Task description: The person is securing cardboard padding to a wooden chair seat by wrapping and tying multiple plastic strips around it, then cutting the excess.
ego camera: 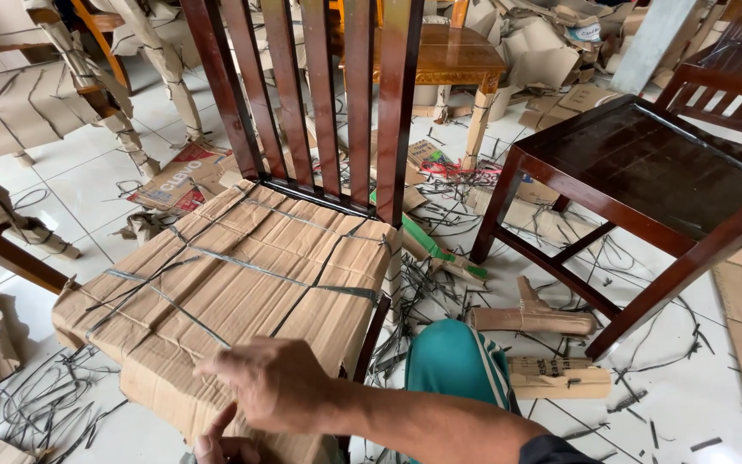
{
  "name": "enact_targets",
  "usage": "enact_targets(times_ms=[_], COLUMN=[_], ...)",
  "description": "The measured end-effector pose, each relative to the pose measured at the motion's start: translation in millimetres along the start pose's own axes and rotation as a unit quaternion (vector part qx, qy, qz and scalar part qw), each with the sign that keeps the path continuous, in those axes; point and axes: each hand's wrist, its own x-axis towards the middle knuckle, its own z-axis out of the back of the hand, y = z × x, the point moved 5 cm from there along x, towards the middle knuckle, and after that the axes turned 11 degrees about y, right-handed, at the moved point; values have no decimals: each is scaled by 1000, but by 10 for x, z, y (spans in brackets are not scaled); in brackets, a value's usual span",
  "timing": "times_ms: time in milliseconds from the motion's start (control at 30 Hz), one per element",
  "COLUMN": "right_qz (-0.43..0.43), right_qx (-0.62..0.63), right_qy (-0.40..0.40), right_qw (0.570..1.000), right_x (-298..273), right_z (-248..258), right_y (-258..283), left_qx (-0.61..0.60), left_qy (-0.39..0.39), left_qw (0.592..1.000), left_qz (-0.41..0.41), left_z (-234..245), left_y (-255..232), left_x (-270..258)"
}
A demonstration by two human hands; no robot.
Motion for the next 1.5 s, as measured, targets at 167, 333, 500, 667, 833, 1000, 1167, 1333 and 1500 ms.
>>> enact_targets(times_ms=[167,333,500,667,833,1000,1167,1333,1500], right_qz=[30,20,16,7,-20,-17,-8,-81,-97], right_qx=[6,91,136,178,221,334,199,-50,-38], right_qy=[14,13,60,92,124,103,93,214,213], right_qw=[999,996,989,980,967,937,976,972,971], right_x=[-45,-103,-194,-191,-205,-111,-5,-54,-68], right_z=[189,162,75,140,128,150,226,308,430], right_y=[278,277,342,374,329,346,67,-529,-685], left_qx=[-71,-75,-70,-65,-56,-45,-27,-43,103], left_qy=[-85,-170,-159,-148,-133,-131,-150,-123,-115], left_qw=[994,983,985,986,987,987,982,986,984], left_qz=[4,10,-4,-29,-63,-87,-109,-102,-86], left_z=[-388,-251,-284,-341,-419,-437,-346,-367,-315], left_y=[-503,-288,-279,-317,-380,-422,-570,-644,-870], left_x=[-173,30,29,31,26,-35,-181,-228,-372])
